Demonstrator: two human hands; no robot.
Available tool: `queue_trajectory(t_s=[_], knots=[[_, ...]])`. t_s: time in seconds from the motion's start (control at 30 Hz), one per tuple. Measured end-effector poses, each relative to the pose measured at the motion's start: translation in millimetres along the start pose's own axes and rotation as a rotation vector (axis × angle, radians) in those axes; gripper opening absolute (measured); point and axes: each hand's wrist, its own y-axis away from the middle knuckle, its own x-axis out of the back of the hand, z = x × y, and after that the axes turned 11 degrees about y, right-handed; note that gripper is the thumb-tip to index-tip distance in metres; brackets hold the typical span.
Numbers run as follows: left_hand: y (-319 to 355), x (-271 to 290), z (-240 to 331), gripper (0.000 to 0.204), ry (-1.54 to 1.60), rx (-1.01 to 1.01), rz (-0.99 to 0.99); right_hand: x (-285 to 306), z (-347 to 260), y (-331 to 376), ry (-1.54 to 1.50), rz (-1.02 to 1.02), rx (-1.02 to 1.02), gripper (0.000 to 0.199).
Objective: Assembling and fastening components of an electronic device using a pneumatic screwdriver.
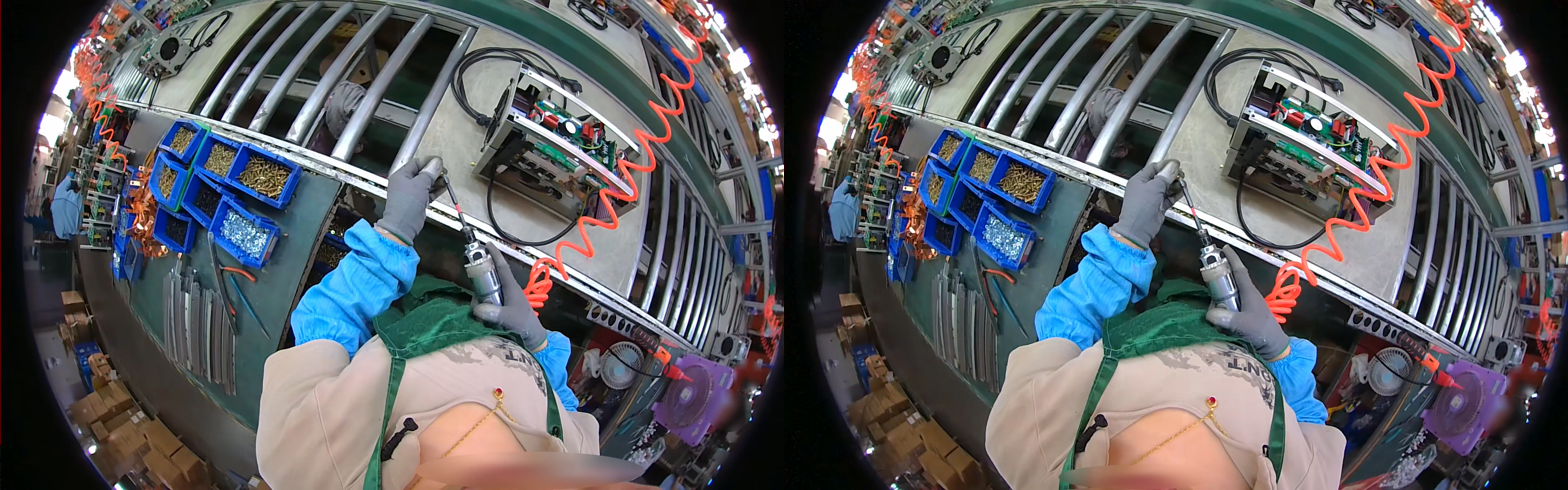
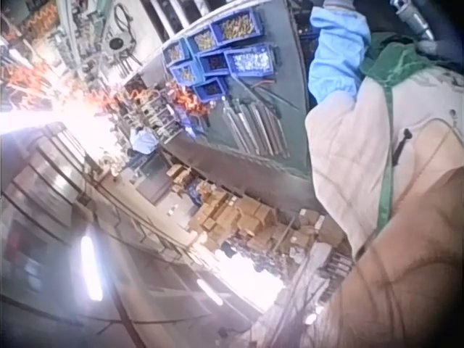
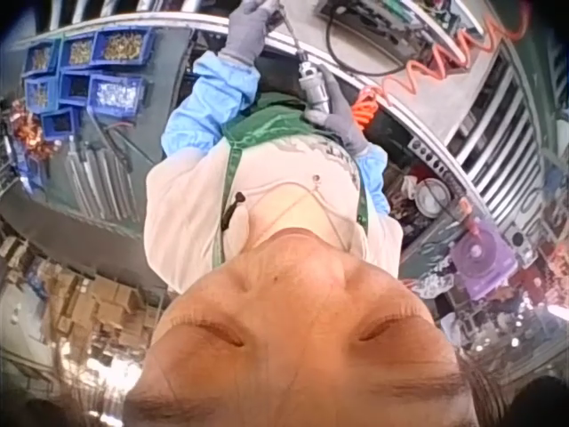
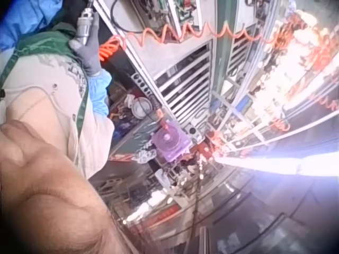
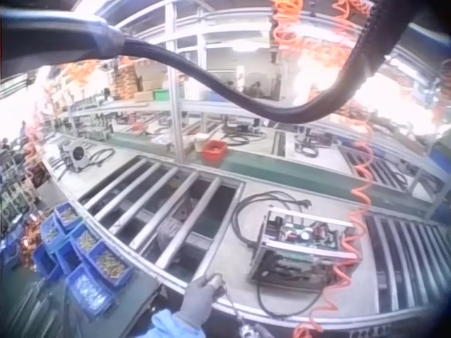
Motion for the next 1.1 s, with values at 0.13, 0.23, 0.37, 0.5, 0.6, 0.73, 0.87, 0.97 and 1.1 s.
queue_trajectory(t_s=[0.13, 0.23, 0.37, 0.5, 0.6, 0.73, 0.87, 0.97, 1.1], knots=[[-4, 5, 1, 0.02, -0.023, 0.051, 0.005, 1, -3, -2, -0.032, -0.03, -0.041, 0.105], [-3, 4, 5, 0.021, -0.111, -0.071, -0.052, 0, -2, -3, -0.012, -0.028, -0.02, 0.105], [-4, 9, 9, 0.022, -0.088, -0.06, -0.085, -3, -8, -5, -0.04, -0.026, -0.024, 0.104], [-4, 15, 10, 0.022, 0.0, -0.073, -0.12, -1, -8, -8, -0.035, -0.061, -0.056, 0.105], [-4, 19, 12, 0.022, -0.004, -0.107, -0.141, -2, -12, -11, -0.066, -0.075, -0.078, 0.105], [-4, 25, 14, 0.022, 0.049, -0.128, -0.173, 0, -11, -12, -0.267, -0.124, -0.135, 0.105], [-6, 30, 13, 0.028, 0.092, -0.08, -0.2, -4, -15, -19, -0.199, -0.114, -0.125, 0.105], [0, 22, 16, 0.025, 0.281, -0.031, -0.198, -7, -23, -22, -0.041, -0.164, -0.149, 0.108], [-17, 25, 15, 0.02, 0.674, 0.179, -0.234, -20, -21, -38, -0.086, -0.086, -0.114, 0.082]])
